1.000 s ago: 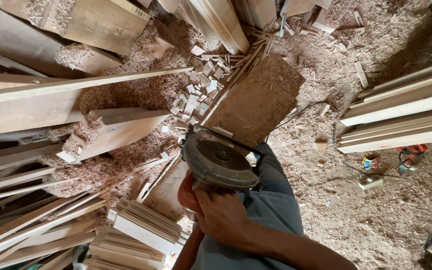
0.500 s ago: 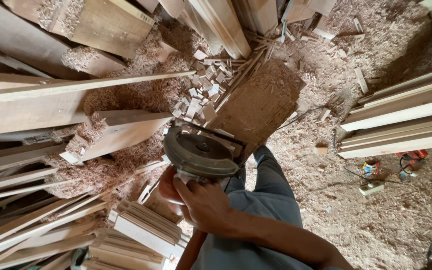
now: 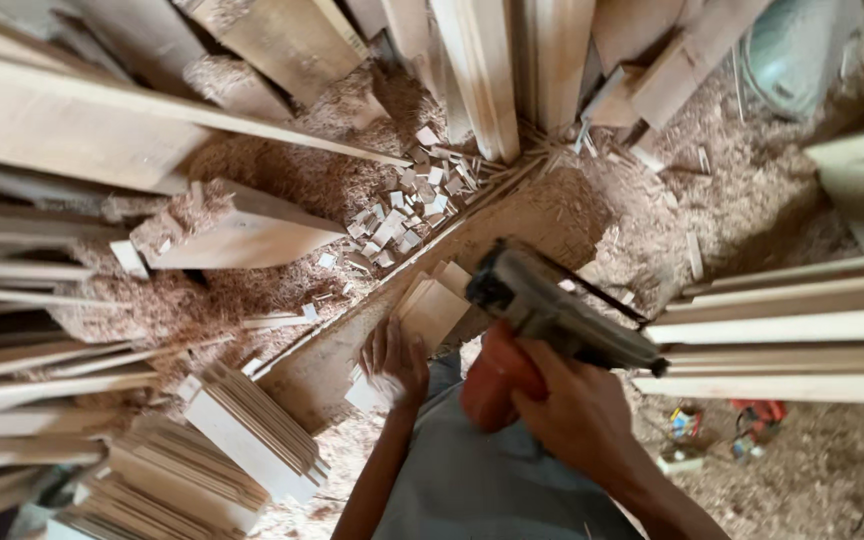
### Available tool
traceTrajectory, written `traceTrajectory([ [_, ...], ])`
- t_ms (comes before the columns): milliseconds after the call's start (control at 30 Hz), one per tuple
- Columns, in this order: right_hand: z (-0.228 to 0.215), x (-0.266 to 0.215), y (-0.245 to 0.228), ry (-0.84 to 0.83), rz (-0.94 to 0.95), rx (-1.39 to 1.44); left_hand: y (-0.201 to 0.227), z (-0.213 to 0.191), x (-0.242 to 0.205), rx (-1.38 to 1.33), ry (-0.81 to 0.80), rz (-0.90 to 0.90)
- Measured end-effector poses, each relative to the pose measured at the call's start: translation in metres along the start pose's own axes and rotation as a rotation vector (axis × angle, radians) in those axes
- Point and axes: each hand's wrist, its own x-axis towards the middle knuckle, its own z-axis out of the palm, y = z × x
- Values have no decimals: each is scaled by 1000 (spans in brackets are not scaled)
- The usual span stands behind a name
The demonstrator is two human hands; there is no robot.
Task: The person uses a circular saw to cut small wooden planks into shorter pieces. They repeatedly position the planks, cut them, and stack the resulting pieces on the floor.
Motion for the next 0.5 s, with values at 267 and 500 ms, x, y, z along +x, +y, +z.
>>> traceTrajectory([
  [267,-20,26,49,-92,-136,-283,7,-2,1,-25,6,-39],
  [500,-25,45,50,-154,-449,-372,5,3,-5,83,-119,-35],
])
